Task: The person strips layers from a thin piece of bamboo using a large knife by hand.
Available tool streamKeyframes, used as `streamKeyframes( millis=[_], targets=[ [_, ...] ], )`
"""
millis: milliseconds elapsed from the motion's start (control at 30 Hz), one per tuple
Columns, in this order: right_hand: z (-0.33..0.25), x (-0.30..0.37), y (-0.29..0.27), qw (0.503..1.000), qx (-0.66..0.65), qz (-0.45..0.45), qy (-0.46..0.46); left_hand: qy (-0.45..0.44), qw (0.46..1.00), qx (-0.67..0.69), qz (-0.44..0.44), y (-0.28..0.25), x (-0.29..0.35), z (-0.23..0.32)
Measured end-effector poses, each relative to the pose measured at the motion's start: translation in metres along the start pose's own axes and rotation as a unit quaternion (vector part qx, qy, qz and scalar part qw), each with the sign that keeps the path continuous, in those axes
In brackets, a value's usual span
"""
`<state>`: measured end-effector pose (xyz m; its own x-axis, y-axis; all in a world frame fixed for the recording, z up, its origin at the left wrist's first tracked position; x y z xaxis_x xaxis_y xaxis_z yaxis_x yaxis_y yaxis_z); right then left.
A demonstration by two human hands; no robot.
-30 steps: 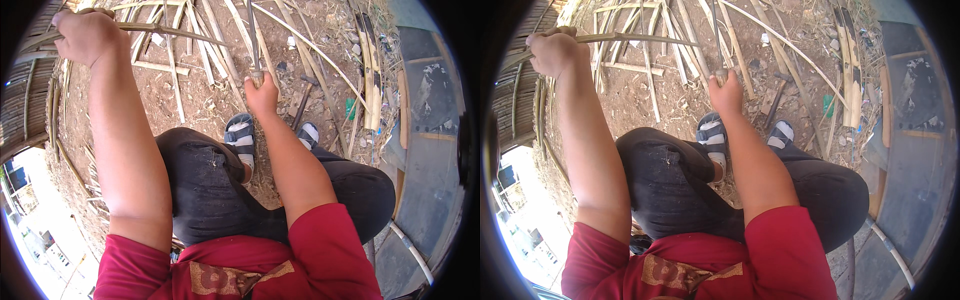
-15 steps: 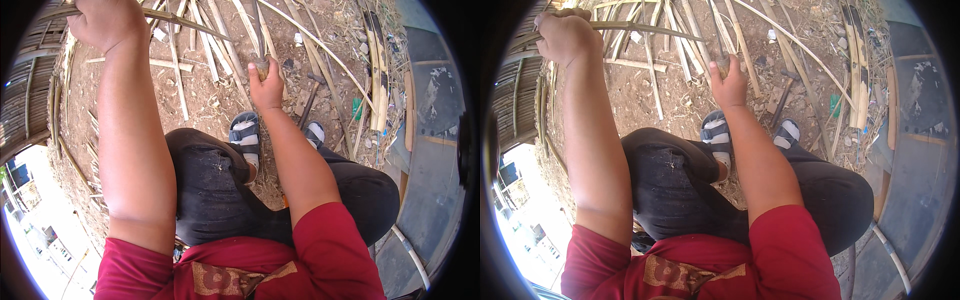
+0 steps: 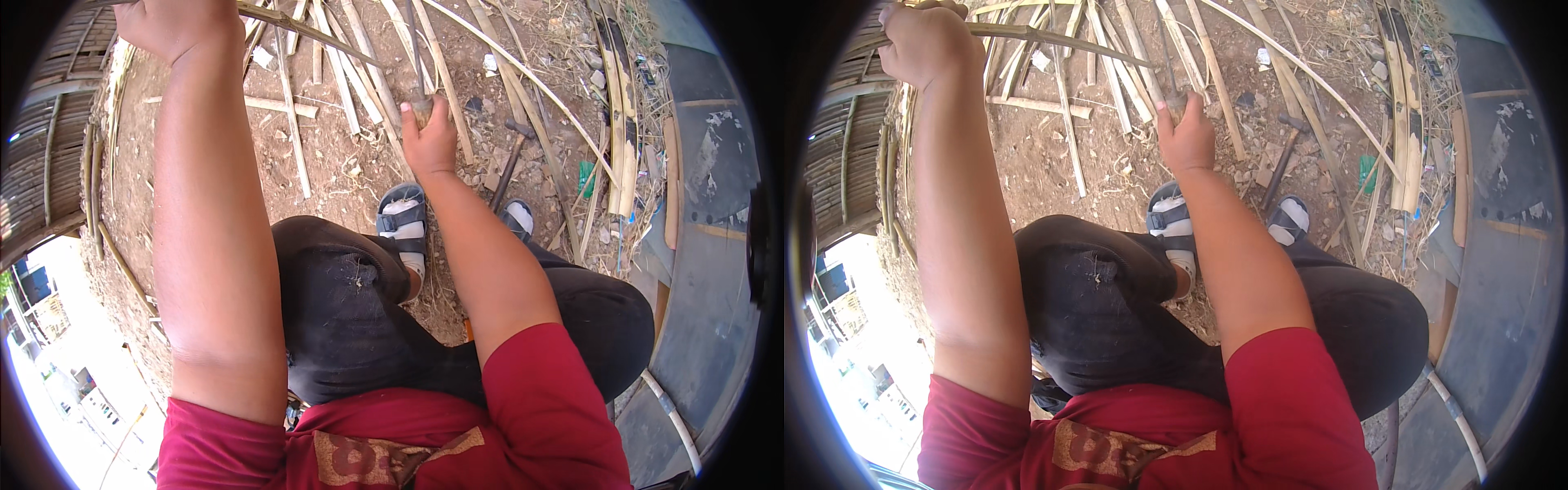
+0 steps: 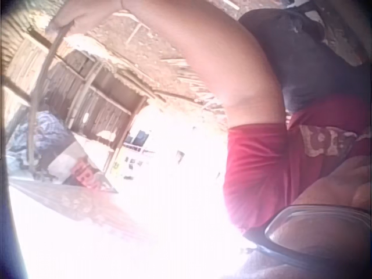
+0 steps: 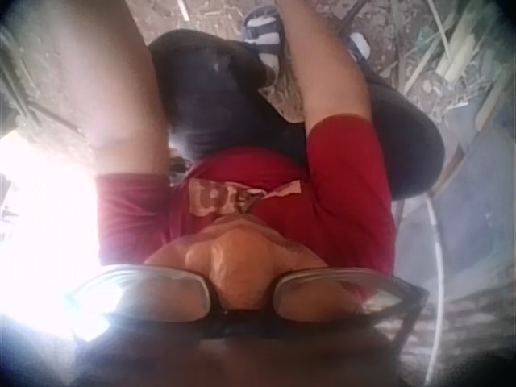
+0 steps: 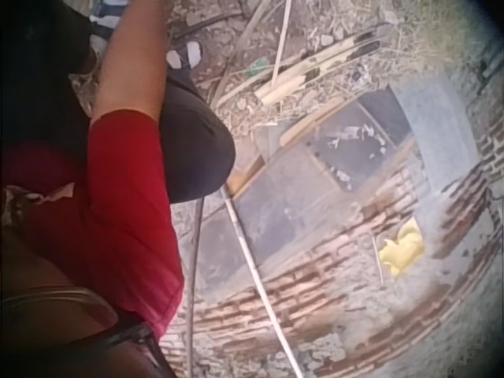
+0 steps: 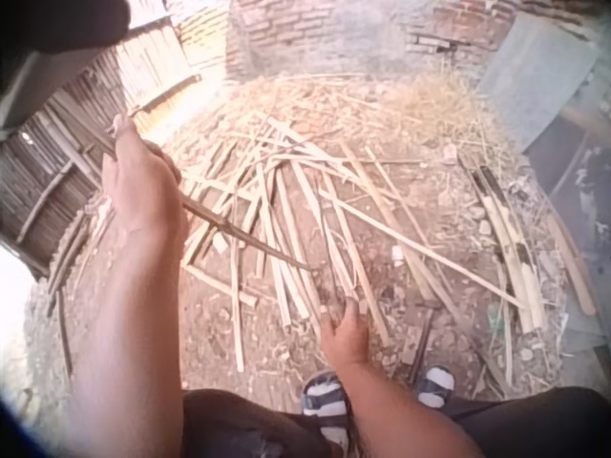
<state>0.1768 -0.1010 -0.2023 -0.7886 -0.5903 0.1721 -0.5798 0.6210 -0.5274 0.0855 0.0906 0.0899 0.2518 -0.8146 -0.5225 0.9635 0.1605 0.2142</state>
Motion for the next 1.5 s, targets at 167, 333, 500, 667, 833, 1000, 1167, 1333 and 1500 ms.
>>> streamKeyframes(
  millis=[167,333,500,667,833,1000,1167,1333,1500],
  targets=[
    [0.052,0.006,0.023,0.966,0.178,-0.157,0.102,-0.033,0.999,-0.039,-0.002,-0.009,-0.012,-0.017],
    [0.040,0.006,0.008,0.981,0.119,-0.113,0.103,-0.043,0.997,-0.068,-0.009,-0.016,-0.024,-0.025],
    [-0.026,-0.010,-0.002,0.999,-0.044,-0.023,0.005,-0.043,0.997,-0.063,0.002,-0.016,-0.027,-0.026],
    [0.010,-0.005,0.012,0.990,0.098,-0.104,0.009,-0.064,0.996,-0.060,0.023,-0.021,-0.029,-0.032],
    [0.056,0.001,0.018,0.965,0.163,-0.170,0.111,-0.093,0.994,-0.032,0.043,-0.027,-0.009,-0.017],
    [0.021,-0.004,0.013,0.986,0.031,-0.131,0.098,-0.059,0.995,-0.054,0.056,-0.032,-0.020,-0.030],
    [-0.079,-0.015,-0.017,0.993,-0.108,-0.037,-0.009,-0.087,0.994,-0.052,0.030,-0.033,-0.015,-0.029],
    [0.030,0.001,0.022,0.986,0.126,-0.105,0.039,-0.090,0.994,-0.041,0.035,-0.026,-0.020,-0.025],
    [0.041,-0.003,0.010,0.963,0.150,-0.183,0.131,-0.071,0.997,-0.008,0.025,-0.031,-0.016,-0.025]
  ],
)
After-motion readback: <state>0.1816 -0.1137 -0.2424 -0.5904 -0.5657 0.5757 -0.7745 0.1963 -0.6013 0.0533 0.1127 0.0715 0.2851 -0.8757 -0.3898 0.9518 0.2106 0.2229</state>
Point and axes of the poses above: each hand's wrist, its own x-axis away from the middle knuckle, its own y-axis out of the palm, z = x × y, the point moved 3 cm from there along -x, towards the middle knuckle, and after that the axes turned 3 degrees about y, right-handed, at the moved point
